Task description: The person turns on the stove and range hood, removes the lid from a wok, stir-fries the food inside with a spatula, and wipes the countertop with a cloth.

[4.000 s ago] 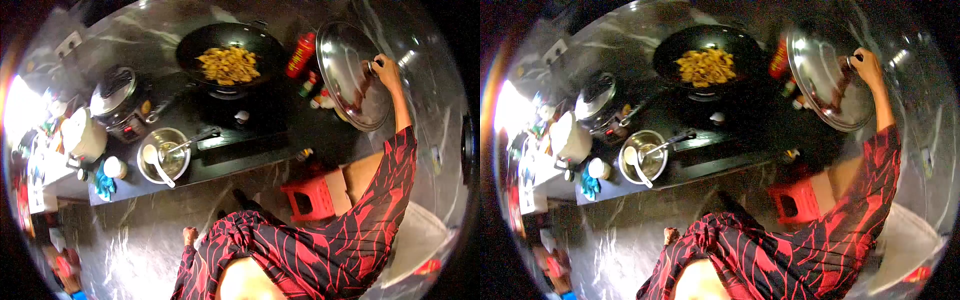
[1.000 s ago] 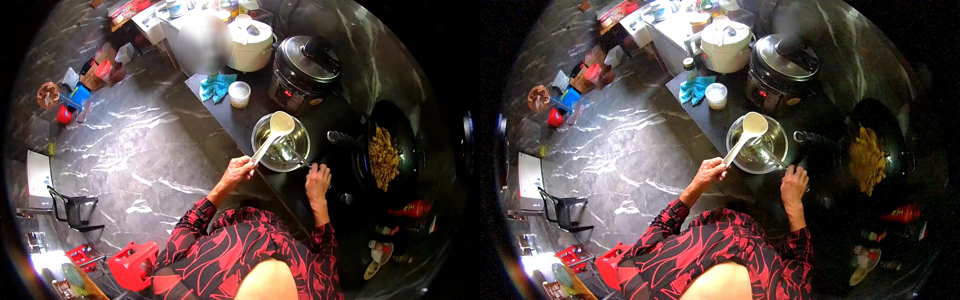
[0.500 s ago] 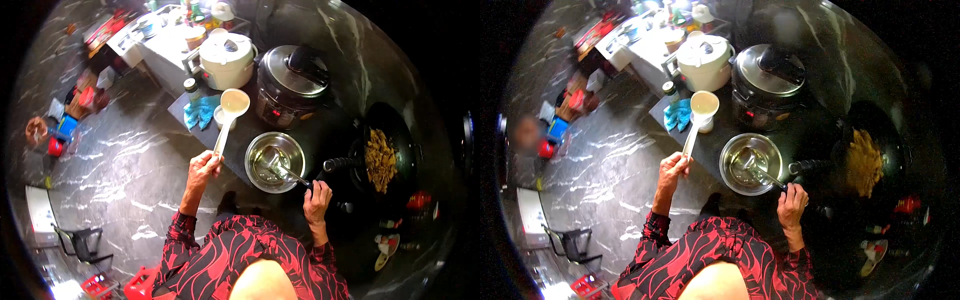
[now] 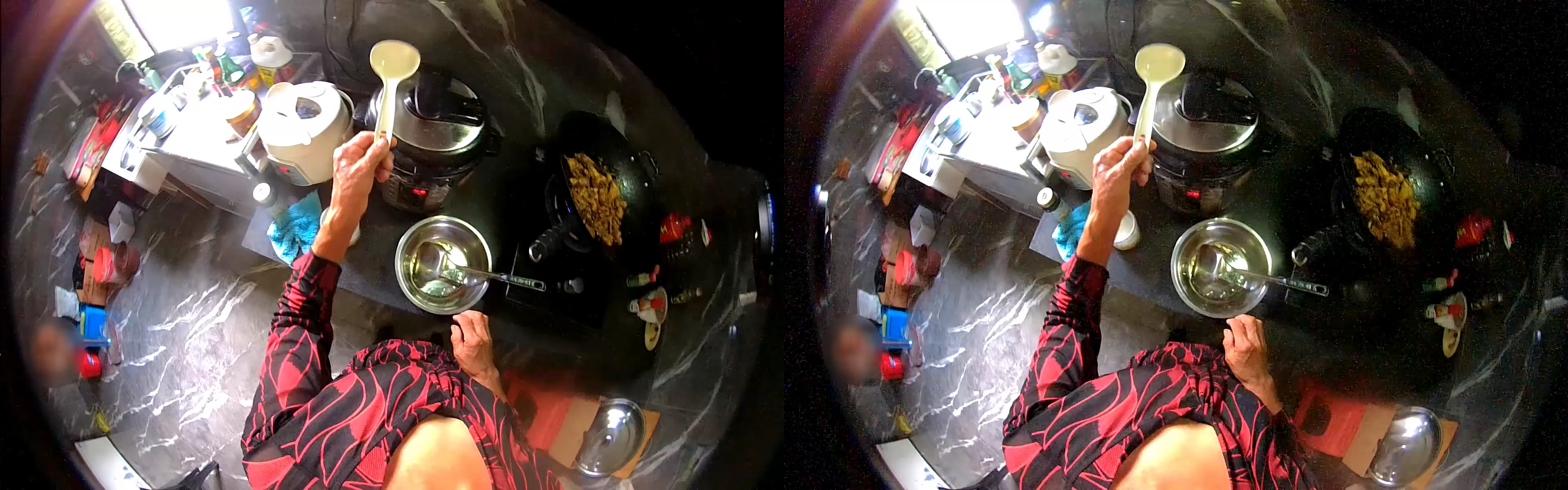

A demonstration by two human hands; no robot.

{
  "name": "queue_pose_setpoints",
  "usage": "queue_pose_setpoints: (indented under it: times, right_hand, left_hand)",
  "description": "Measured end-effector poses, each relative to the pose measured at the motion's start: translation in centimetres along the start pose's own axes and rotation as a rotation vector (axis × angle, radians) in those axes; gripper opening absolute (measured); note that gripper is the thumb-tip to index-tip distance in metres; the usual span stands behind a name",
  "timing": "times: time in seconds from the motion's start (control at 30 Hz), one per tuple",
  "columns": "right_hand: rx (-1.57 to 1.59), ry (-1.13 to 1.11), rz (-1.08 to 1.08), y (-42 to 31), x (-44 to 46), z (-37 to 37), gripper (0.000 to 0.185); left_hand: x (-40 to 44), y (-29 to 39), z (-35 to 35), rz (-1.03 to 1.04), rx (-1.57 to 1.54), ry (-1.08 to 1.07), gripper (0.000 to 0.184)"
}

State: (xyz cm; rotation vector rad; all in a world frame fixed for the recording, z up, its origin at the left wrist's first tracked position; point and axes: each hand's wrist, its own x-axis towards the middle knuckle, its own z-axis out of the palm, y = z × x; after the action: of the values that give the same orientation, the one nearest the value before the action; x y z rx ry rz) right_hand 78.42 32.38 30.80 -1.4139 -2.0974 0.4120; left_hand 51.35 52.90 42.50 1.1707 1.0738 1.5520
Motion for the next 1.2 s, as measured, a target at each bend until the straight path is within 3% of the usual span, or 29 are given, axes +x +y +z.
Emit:
queue_pose_setpoints:
  times: [0.1, 0.17, 0.27, 0.47, 0.77, 0.93, 1.0, 1.2]
  right_hand:
    - [0.034, -0.047, 0.017, -0.1, -1.0, 0.8, 0.022]
    - [0.039, -0.04, -0.049, 0.3, -1.5, 1.6, 0.018]
    - [0.077, -0.056, -0.037, -0.4, -1.5, 1.7, 0.015]
    - [0.094, -0.119, -0.067, -0.1, -1.6, 2.6, 0.016]
    - [0.143, -0.113, -0.165, 0.2, -0.9, 3.2, 0.02]
    - [-0.287, 0.215, -0.106, 3.2, 0.6, -0.2, 0.037]
    - [-0.524, 0.247, -0.025, 5.6, 2.1, -2.1, 0.048]
    - [-0.72, 0.042, 0.07, 11.1, 4.2, -3.9, 0.038]
  left_hand:
    - [1.3, 1.5, 0.4, -0.026, -0.034, -0.119, 0.026]
    - [1.6, 2.6, 0.2, 0.086, 0.086, -0.205, 0.026]
    - [1.8, 2.6, 0.3, -0.031, -0.053, -0.207, 0.024]
    - [2.3, 3.2, 0.1, -0.013, -0.055, -0.328, 0.023]
    - [1.8, 2.6, 4.8, -0.147, -0.041, -0.301, 0.023]
    - [-1.5, 4.3, 5.5, -0.109, 0.116, -0.283, 0.026]
    - [-3.8, 4.4, 4.2, -0.107, 0.066, -0.346, 0.027]
    - [-12.2, 1.6, 1.0, -0.28, 0.009, -0.281, 0.031]
